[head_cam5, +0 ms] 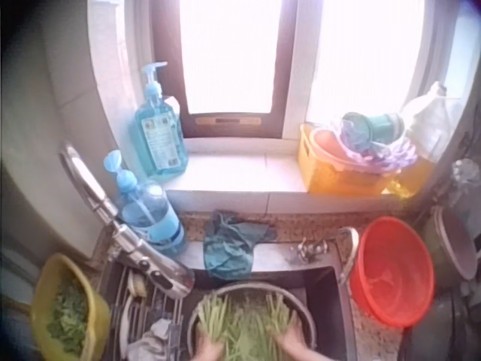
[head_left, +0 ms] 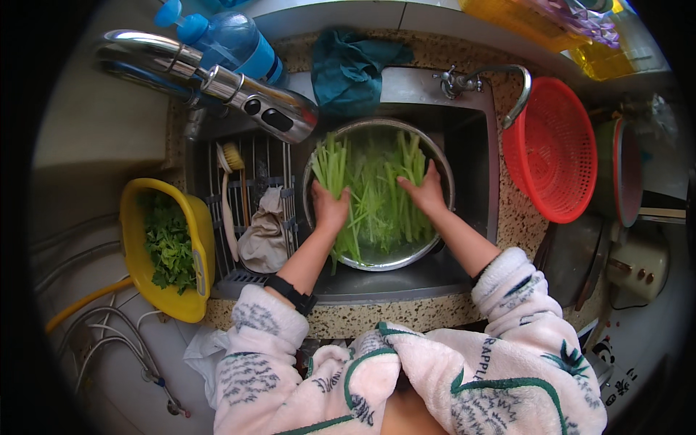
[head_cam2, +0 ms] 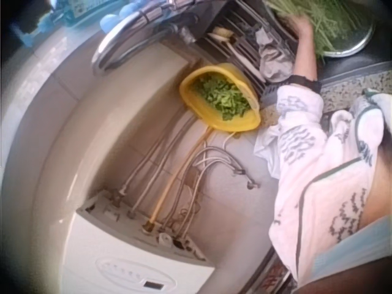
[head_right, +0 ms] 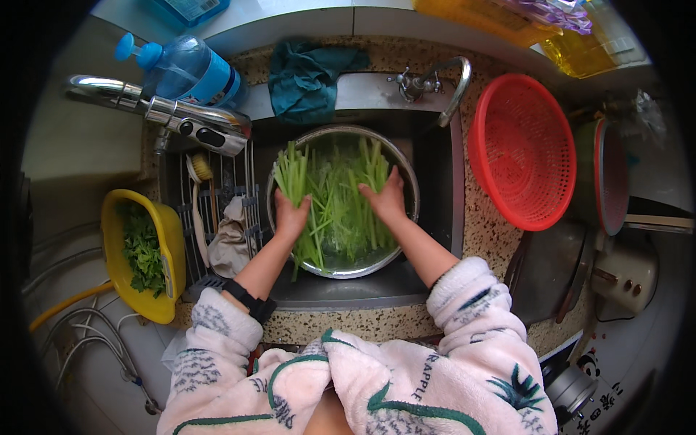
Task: The person washes green vegetables in a metal bowl under running water, then transfers them to a red colander. They then wash leafy greens in a yellow basin and transfer them to the metal bowl, rinsing them again before placing them back into the yellow basin.
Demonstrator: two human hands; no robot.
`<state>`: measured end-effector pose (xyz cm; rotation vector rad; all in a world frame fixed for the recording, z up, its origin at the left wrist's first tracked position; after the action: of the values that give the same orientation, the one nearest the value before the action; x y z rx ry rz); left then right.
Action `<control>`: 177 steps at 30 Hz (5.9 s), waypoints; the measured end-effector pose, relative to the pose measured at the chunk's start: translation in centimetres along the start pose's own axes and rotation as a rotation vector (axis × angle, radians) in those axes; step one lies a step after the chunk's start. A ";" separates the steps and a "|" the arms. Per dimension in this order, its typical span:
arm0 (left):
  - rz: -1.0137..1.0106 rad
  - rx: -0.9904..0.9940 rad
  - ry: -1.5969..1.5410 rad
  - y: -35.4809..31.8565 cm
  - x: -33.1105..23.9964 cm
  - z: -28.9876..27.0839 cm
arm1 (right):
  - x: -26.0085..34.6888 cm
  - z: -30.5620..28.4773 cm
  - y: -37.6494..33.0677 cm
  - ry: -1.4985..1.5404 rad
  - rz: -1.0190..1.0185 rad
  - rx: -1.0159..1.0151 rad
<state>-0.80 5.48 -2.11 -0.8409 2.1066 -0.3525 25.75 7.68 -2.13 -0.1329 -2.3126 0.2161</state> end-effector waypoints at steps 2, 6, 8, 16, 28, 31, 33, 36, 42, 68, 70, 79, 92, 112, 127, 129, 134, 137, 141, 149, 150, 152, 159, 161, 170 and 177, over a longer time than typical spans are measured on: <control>0.039 0.065 0.130 -1.1 0.3 2.8 | 1.2 2.0 -0.4 -0.063 -0.069 0.053; 0.023 0.192 0.561 -1.3 2.2 7.1 | 3.4 6.9 -1.7 -0.432 0.086 0.165; 0.018 0.097 0.563 -0.7 1.5 7.8 | 3.3 7.7 -1.6 -0.456 0.071 0.166; 0.036 0.114 0.492 -0.1 2.0 6.1 | 0.0 7.4 -0.3 -0.468 -0.190 0.218; 0.000 0.364 -0.553 -5.5 -2.6 3.6 | 5.8 1.4 -2.8 0.343 -0.015 0.039; -0.010 0.332 -0.475 -5.0 -3.3 2.2 | 6.9 -0.6 -2.1 0.270 -0.147 -0.026; -0.074 0.423 -0.374 -4.4 -2.7 2.1 | 6.0 -1.2 -1.4 0.264 -0.133 -0.060; -0.050 0.443 -0.036 -3.9 -2.1 2.2 | 4.7 -0.3 -0.8 0.051 -0.181 0.046; 0.251 0.334 0.930 -3.5 0.4 5.9 | 4.3 6.9 -2.4 -0.469 -0.208 0.453; 0.479 0.250 1.160 -1.1 -3.1 7.1 | 5.2 7.3 0.0 -0.694 -0.268 0.572; 0.406 0.133 1.241 -0.8 -3.2 7.4 | 4.2 7.2 0.1 -0.680 -0.142 0.635; 0.506 -0.140 1.098 -0.5 -3.1 7.5 | 4.6 7.5 0.0 -0.760 -0.260 0.398; -0.594 0.456 -0.370 0.0 4.5 5.6 | -3.0 3.1 -0.8 0.114 0.127 -0.066; 0.316 0.040 0.007 -3.9 -2.4 -1.3 | 0.3 -0.7 0.2 -0.062 -0.040 -0.024; -0.047 0.019 0.146 -0.5 3.3 2.2 | -0.5 2.4 -2.8 -0.300 0.095 0.105; -0.311 0.067 -0.217 0.8 5.1 2.0 | -2.0 0.8 -2.1 -0.030 0.198 -0.052; -0.337 0.483 -0.270 -0.6 2.6 7.1 | -2.3 5.3 0.1 0.376 0.297 0.105; -0.339 0.717 -0.489 -2.3 0.4 8.8 | -0.4 9.0 -0.5 0.648 0.350 0.219; -0.335 0.848 -0.644 -3.5 -0.9 7.5 | 2.0 9.5 -1.5 0.903 0.327 0.312; 0.041 0.678 -0.682 -7.7 -6.7 2.6 | 8.1 2.1 -3.0 1.025 -0.017 0.109; 0.136 0.643 -0.696 -8.2 -7.8 1.6 | 9.2 0.9 -3.2 1.023 -0.073 0.095; 0.221 0.558 -0.626 -8.8 -9.5 0.1 | 11.8 -1.8 -3.4 0.995 -0.187 0.067; 0.530 0.477 -0.630 -13.5 -16.5 -7.2 | 20.7 -10.5 -5.4 1.021 -0.418 0.007; 0.622 0.473 -0.619 -15.6 -19.1 -9.8 | 23.6 -13.0 -6.2 1.062 -0.528 -0.026; 0.807 0.451 -0.606 -20.9 -24.6 -14.7 | 29.0 -19.2 -8.8 1.239 -0.767 -0.099; 0.825 0.406 -0.509 -22.0 -24.1 -13.5 | 26.1 -18.2 -9.3 1.245 -0.715 -0.140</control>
<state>9.08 4.92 31.78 0.1932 1.6366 -0.0906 21.03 4.86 30.57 0.3919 -1.0182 -0.3252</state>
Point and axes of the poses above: each hand's wrist, its own y-axis towards the middle knuckle, its own z-axis out of the palm, x = y × z, the point moved 8 cm from there along y, towards the middle knuckle, and after that the axes turned 15 degrees about -z, right-handed, at the moved point
